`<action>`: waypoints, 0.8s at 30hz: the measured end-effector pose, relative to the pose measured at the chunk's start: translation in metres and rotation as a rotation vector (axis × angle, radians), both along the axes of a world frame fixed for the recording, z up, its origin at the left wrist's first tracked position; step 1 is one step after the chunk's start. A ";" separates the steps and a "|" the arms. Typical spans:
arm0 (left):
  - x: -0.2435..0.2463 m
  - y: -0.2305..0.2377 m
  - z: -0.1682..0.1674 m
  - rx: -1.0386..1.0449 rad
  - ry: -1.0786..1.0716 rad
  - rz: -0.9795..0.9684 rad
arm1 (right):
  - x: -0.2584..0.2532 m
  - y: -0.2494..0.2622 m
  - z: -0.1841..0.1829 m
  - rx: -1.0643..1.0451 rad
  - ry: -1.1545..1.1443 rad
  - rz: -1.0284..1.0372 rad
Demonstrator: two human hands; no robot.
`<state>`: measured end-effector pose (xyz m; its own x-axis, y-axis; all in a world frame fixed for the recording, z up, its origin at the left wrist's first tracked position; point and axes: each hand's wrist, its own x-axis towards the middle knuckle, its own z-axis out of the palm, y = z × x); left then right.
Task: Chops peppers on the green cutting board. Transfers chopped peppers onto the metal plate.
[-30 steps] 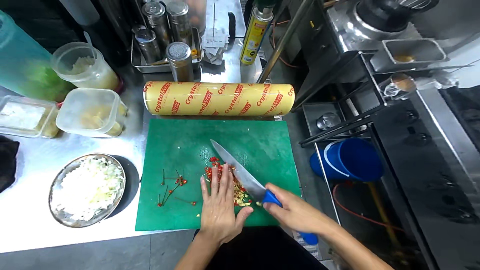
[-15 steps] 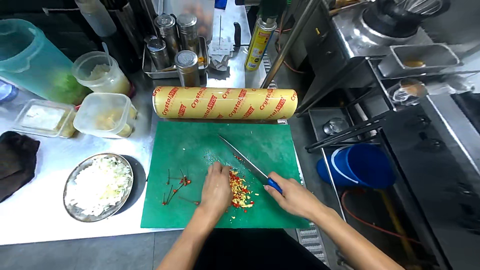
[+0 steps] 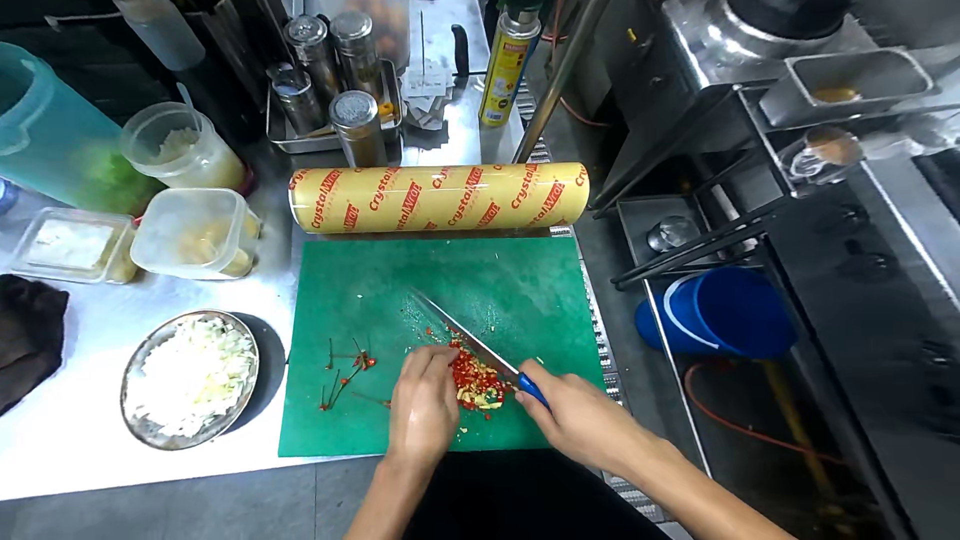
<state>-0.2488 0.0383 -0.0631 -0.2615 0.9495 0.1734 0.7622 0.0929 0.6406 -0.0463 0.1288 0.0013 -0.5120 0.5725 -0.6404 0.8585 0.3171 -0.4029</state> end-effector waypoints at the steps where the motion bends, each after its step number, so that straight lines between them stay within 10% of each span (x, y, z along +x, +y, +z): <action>1: 0.000 0.002 0.001 -0.018 0.012 0.009 | 0.008 -0.001 -0.002 0.031 -0.002 -0.024; 9: -0.005 -0.010 0.011 -0.439 -0.055 0.155 | 0.017 -0.044 -0.033 0.003 0.112 -0.221; 24: 0.017 -0.024 -0.010 -0.108 0.070 -0.005 | -0.005 -0.024 -0.019 0.038 0.167 -0.134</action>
<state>-0.2318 0.0139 -0.0730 -0.2475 0.9649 0.0879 0.8051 0.1543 0.5727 -0.0517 0.1049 -0.0178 -0.5266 0.6647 -0.5299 0.8164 0.2218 -0.5332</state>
